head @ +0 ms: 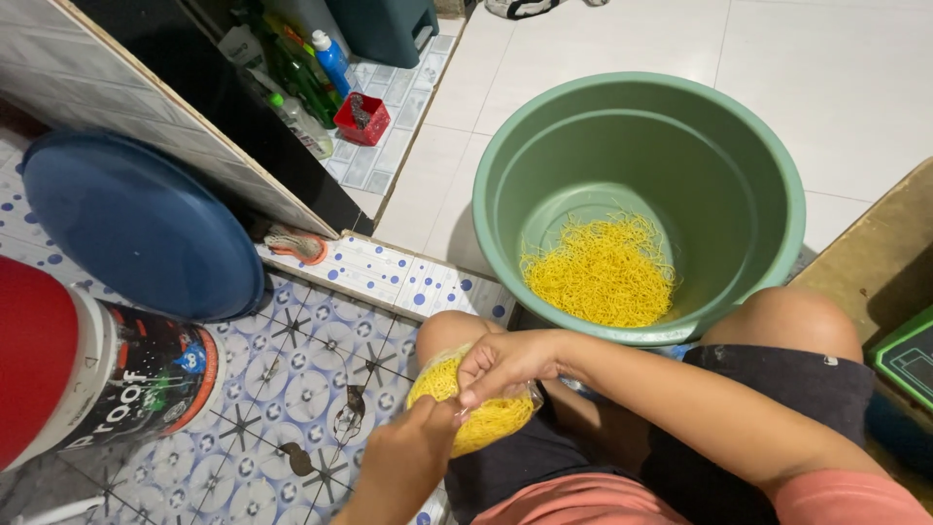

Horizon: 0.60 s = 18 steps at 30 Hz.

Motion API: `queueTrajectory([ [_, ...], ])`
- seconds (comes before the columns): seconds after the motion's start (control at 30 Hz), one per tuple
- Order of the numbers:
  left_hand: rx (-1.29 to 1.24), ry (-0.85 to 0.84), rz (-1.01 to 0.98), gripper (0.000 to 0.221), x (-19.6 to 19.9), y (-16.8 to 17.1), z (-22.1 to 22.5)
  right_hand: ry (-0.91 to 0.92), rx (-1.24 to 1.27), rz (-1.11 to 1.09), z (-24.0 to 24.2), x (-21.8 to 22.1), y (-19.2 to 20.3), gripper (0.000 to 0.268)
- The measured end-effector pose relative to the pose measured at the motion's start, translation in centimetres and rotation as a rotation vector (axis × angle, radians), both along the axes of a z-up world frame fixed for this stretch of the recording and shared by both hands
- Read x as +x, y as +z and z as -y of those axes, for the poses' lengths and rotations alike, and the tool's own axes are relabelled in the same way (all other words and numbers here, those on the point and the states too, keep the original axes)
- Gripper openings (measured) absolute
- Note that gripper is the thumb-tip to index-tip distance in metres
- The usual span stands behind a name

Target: Packaging yellow noodles into plastic bags and weighing them on a scale

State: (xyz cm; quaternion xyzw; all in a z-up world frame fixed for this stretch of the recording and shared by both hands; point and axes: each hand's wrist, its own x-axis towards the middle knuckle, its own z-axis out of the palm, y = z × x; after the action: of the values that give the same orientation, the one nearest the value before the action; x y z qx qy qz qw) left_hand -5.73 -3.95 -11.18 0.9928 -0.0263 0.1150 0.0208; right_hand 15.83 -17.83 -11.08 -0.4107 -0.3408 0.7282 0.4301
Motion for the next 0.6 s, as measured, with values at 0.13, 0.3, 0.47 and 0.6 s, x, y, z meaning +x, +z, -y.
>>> queueTrajectory([
  [0.13,-0.377,-0.068,-0.086,0.018,1.6,3.2,-0.8,-0.003,0.054,0.478,0.6,-0.8,3.4,0.03],
  [0.3,-1.178,0.337,-0.413,0.024,2.8,4.0,-1.6,-0.016,0.232,1.235,2.2,-3.6,6.0,0.054],
  [0.47,-1.484,0.357,-0.525,0.018,3.7,0.6,-3.2,-0.318,0.389,1.283,2.8,-4.5,3.6,0.017],
  [0.6,-1.32,0.411,-0.537,0.028,3.6,2.4,-1.9,-0.358,0.194,1.027,2.3,-3.9,2.7,0.017],
])
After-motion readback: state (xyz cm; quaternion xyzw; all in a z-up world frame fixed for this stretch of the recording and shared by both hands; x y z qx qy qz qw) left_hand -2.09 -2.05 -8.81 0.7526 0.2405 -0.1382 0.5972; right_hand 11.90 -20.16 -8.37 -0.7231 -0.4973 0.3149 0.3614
